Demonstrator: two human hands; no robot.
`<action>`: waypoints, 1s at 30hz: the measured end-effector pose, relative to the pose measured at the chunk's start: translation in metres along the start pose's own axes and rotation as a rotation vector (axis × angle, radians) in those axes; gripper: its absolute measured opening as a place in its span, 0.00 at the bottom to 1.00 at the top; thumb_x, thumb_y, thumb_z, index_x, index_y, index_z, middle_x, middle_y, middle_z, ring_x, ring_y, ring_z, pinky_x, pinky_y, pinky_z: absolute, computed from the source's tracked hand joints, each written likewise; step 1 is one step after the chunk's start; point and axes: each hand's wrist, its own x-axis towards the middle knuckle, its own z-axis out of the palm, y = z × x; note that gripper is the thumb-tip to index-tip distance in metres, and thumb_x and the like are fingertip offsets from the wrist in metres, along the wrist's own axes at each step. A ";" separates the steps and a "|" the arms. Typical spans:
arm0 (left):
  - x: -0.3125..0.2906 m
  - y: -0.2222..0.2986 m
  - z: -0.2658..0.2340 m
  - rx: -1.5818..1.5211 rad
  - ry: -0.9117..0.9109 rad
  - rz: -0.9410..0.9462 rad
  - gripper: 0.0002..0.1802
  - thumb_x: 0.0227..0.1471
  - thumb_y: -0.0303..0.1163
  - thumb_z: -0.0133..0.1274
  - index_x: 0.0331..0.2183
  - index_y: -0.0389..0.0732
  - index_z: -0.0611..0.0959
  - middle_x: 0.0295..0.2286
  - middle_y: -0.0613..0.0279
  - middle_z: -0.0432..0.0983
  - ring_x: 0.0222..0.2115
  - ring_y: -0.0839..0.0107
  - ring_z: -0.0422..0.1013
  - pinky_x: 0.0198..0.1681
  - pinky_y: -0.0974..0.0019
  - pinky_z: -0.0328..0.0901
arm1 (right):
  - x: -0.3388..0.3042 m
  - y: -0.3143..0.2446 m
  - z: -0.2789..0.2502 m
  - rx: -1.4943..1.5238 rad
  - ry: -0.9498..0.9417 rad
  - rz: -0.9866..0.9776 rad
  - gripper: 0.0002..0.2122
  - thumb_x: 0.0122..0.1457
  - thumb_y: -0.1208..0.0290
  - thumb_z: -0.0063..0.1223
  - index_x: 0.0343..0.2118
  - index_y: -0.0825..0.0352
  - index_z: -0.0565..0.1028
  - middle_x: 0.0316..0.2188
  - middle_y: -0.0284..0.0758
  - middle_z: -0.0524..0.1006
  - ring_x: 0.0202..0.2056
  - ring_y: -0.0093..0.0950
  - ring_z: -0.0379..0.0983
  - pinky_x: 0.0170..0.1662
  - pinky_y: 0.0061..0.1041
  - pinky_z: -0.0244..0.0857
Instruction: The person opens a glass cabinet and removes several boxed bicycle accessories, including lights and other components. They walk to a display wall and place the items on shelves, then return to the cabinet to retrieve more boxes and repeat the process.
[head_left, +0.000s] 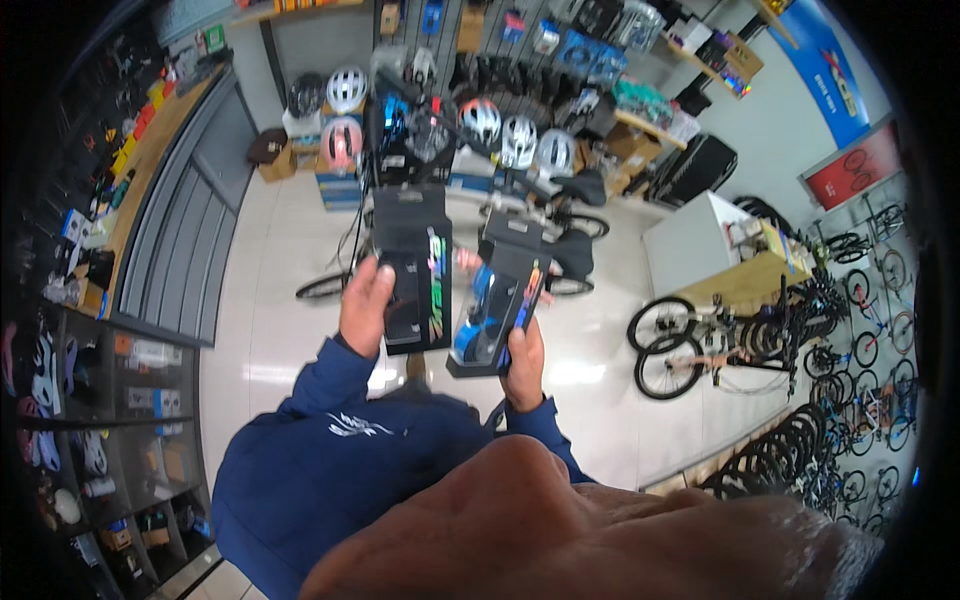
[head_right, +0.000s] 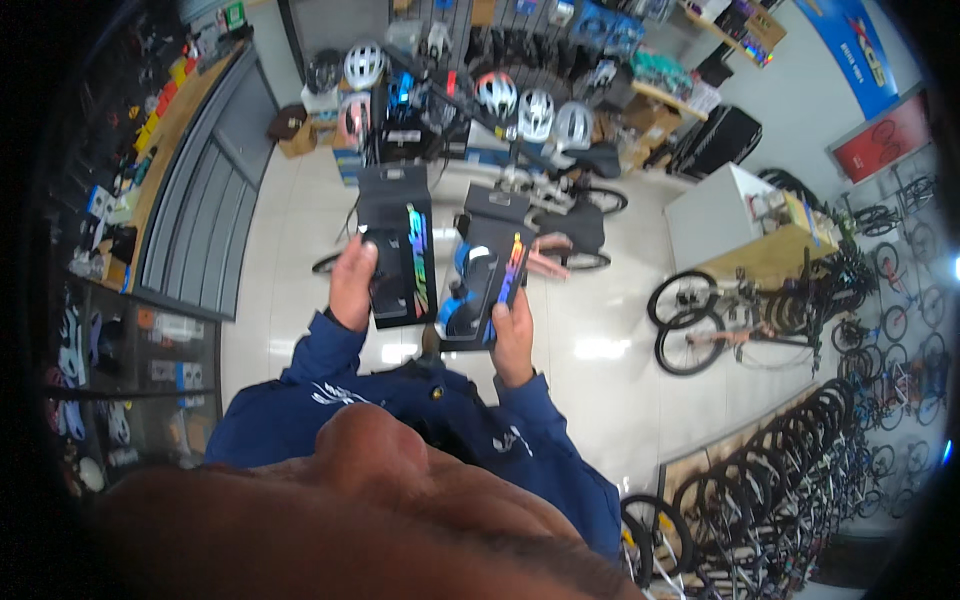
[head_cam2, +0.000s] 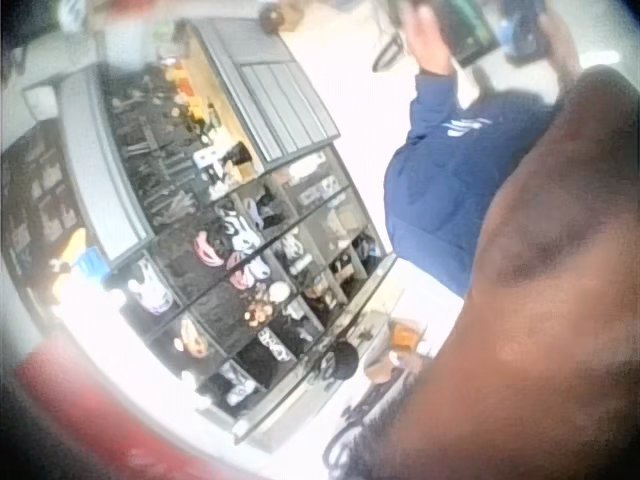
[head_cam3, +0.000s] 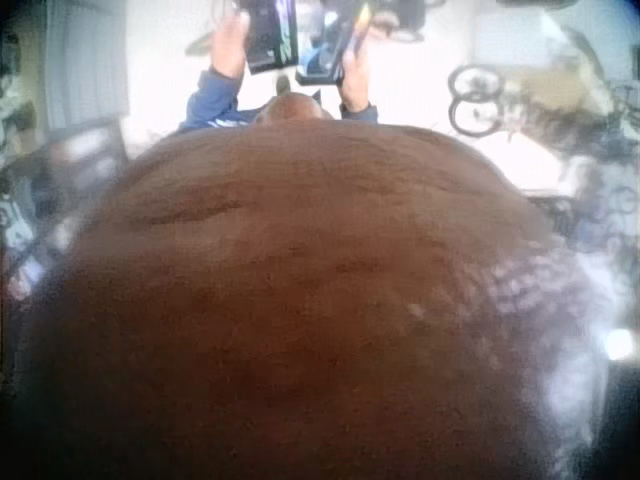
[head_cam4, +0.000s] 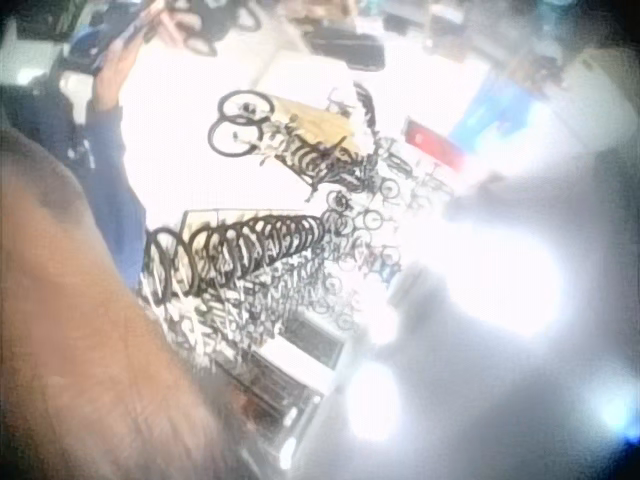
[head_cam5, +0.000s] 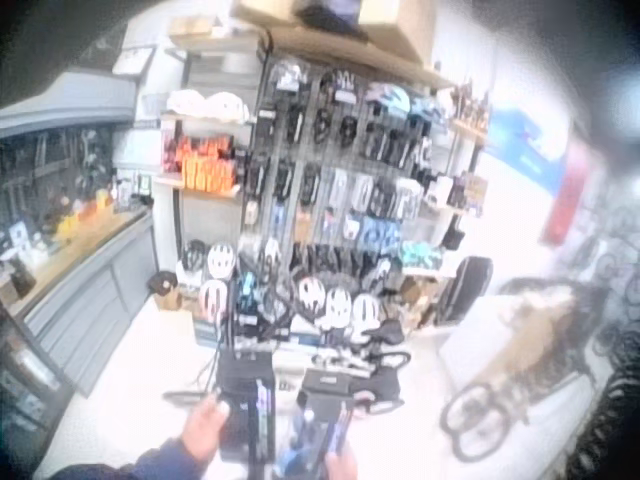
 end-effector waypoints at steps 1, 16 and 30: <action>0.014 -0.009 0.008 0.047 0.047 0.003 0.21 0.73 0.35 0.46 0.59 0.33 0.73 0.49 0.61 0.79 0.48 0.77 0.75 0.50 0.71 0.72 | 0.012 0.001 -0.004 -0.024 0.014 -0.024 0.25 0.71 0.61 0.51 0.64 0.73 0.65 0.56 0.37 0.75 0.55 0.26 0.71 0.61 0.27 0.63; 0.106 -0.138 0.120 0.139 0.071 -0.025 0.17 0.71 0.33 0.49 0.55 0.34 0.74 0.38 0.68 0.75 0.38 0.82 0.69 0.43 0.74 0.65 | 0.119 0.028 -0.115 -0.141 -0.090 0.133 0.23 0.71 0.70 0.50 0.66 0.71 0.63 0.58 0.38 0.72 0.57 0.27 0.69 0.63 0.29 0.60; 0.080 -0.249 0.302 0.098 0.178 -0.122 0.21 0.72 0.36 0.49 0.59 0.37 0.70 0.43 0.66 0.75 0.44 0.79 0.70 0.48 0.73 0.66 | 0.137 -0.044 -0.317 -0.125 -0.289 0.279 0.21 0.73 0.68 0.46 0.65 0.70 0.62 0.51 0.32 0.72 0.50 0.21 0.68 0.56 0.25 0.64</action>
